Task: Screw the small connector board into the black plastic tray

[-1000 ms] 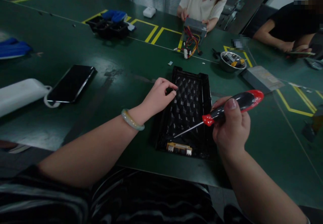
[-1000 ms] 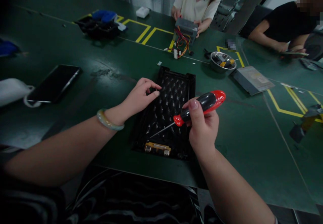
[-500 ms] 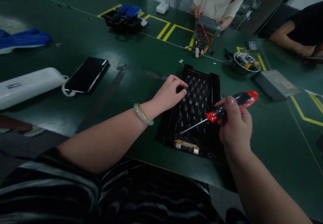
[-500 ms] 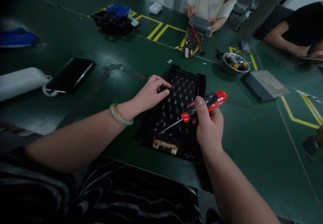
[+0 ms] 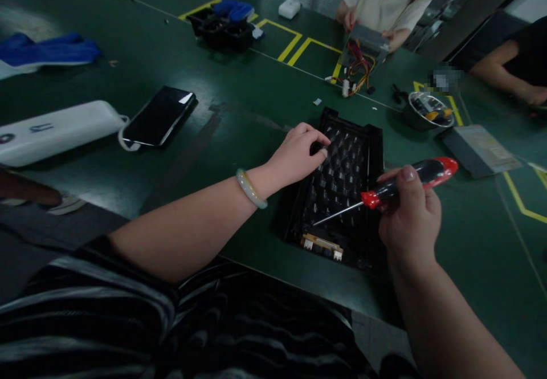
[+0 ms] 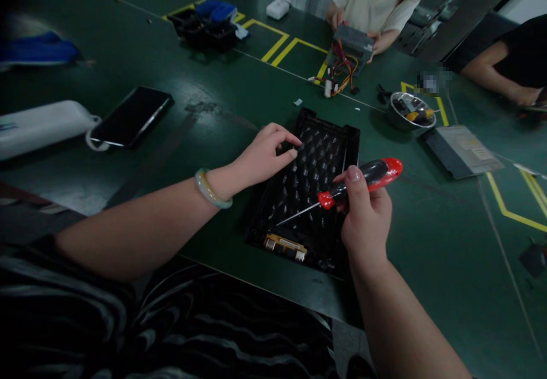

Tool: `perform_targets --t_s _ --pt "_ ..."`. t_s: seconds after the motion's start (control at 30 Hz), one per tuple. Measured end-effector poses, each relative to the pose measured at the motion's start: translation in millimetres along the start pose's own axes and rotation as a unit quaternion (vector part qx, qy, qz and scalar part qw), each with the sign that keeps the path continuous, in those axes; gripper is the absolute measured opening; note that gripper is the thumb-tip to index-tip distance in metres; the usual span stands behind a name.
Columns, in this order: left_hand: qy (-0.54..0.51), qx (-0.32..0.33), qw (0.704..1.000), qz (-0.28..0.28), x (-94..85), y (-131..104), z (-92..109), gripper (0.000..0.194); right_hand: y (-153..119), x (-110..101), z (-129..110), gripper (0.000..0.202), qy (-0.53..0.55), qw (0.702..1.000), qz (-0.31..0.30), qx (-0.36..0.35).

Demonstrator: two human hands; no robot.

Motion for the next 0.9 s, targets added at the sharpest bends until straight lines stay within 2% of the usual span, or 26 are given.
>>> perform_targets --t_s 0.07,0.13,0.3,0.4,0.5,0.67,0.77,0.9 --pt "-0.005 0.018 1.0 -0.002 -5.4 0.9 6.9 0.018 -0.3 0.4 -0.7 0.04 -0.008 1.0 -0.002 0.001" --pt "-0.031 0.042 0.998 -0.039 -8.8 1.4 17.0 0.012 -1.0 0.7 -3.2 0.04 -0.008 1.0 0.001 -0.011" --pt "-0.105 0.119 0.961 -0.228 -8.6 -8.8 45.3 0.01 -2.7 2.3 -6.3 0.04 -0.009 1.0 -0.004 -0.02" --pt "-0.087 0.177 0.933 -0.301 -8.1 -18.3 54.6 0.01 -2.4 1.8 -5.6 0.04 -0.005 1.0 -0.012 -0.018" --pt "-0.051 0.219 0.912 -0.343 -6.6 -25.3 57.3 0.018 -1.5 0.0 -4.8 0.043 -0.014 0.999 -0.015 -0.025" --pt "-0.005 0.24 0.873 -0.425 -1.0 -37.2 59.9 0.038 -2.4 0.5 -6.9 0.038 0.017 0.998 -0.032 -0.041" --pt "0.013 0.256 0.858 -0.445 -0.1 -43.1 65.5 0.04 -3.7 2.0 -9.2 0.036 0.034 0.997 -0.042 -0.05" --pt "0.03 0.253 0.854 -0.454 1.0 -47.2 69.1 0.038 -4.4 3.1 -12.5 0.034 0.043 0.995 -0.052 -0.071"
Point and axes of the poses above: each hand's wrist, its own y-axis towards the middle knuckle, its own x-axis out of the palm, z = x × y, the point moved 7 cm from there along y, towards the middle knuckle, and after that the axes turned 6 degrees about y, right-handed, at the moved point
